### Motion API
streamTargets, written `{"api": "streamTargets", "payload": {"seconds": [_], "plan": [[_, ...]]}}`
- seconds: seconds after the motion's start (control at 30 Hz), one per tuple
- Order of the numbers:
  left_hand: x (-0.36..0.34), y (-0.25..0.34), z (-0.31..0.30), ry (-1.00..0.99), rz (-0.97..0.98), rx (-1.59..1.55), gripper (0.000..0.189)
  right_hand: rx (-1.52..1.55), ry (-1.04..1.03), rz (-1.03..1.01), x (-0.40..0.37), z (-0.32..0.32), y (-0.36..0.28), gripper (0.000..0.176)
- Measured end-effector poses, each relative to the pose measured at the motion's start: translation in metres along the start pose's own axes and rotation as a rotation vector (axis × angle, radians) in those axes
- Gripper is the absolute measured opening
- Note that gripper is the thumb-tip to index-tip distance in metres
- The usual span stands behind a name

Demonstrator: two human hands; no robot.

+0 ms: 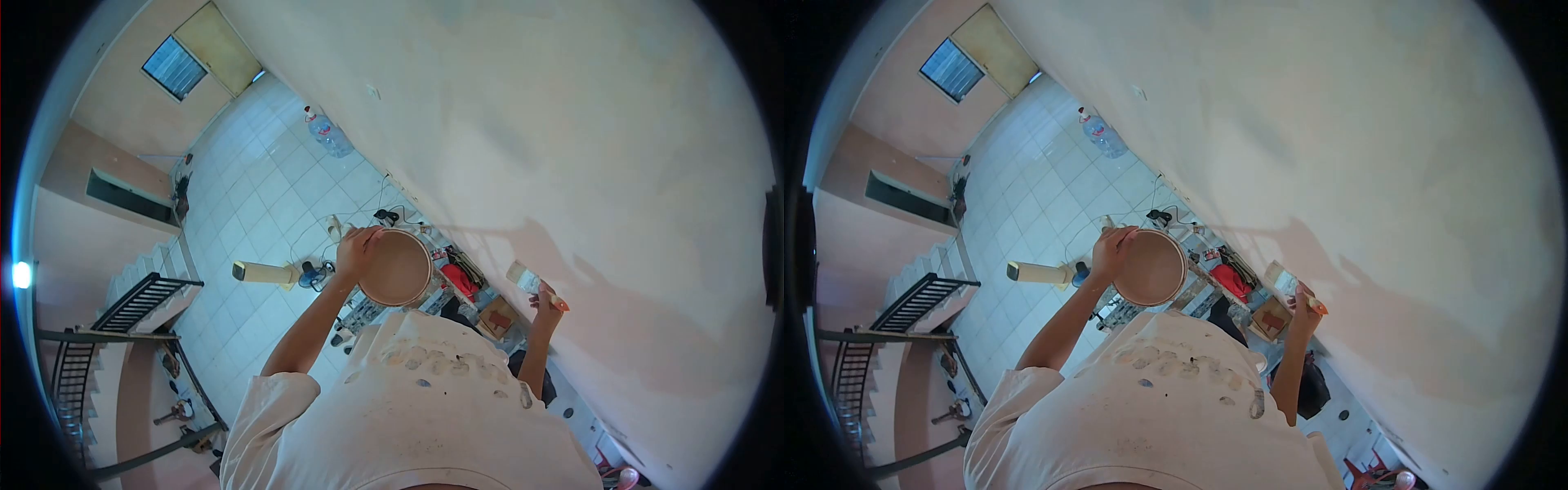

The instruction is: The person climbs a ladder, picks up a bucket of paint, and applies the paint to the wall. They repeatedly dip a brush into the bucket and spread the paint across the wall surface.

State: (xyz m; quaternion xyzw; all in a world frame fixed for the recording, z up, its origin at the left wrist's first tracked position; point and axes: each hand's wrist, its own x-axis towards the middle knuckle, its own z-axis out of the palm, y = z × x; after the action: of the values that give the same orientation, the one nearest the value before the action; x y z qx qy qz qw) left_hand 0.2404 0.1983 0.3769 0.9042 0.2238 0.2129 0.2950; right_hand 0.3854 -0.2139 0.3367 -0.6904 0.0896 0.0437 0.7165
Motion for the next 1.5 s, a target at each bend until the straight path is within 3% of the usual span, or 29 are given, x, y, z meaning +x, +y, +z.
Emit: {"api": "streamTargets", "payload": {"seconds": [0.03,0.43,0.67,1.07,1.33,1.5], "plan": [[0.001,0.002,-0.002,0.018,0.106,0.114,0.023,-0.008,-0.012,-0.003,0.002,0.006,-0.011,0.027],[-0.001,0.01,-0.002,0.012,0.037,0.015,0.023,0.088,-0.054,0.08,0.018,0.066,-0.034,0.027],[0.0,0.01,-0.002,-0.024,-0.029,-0.043,0.025,0.186,-0.186,0.057,0.007,0.103,-0.043,0.027],[-0.007,0.008,0.0,0.038,-0.081,-0.148,0.024,0.18,-0.218,0.011,0.012,0.098,-0.045,0.028],[-0.014,0.012,-0.002,0.12,-0.154,-0.1,0.025,0.13,-0.596,-0.097,-0.004,0.124,-0.085,0.028],[-0.014,0.012,-0.002,0.135,-0.166,-0.131,0.025,-0.026,-0.809,0.007,-0.017,0.16,-0.082,0.025]]}}
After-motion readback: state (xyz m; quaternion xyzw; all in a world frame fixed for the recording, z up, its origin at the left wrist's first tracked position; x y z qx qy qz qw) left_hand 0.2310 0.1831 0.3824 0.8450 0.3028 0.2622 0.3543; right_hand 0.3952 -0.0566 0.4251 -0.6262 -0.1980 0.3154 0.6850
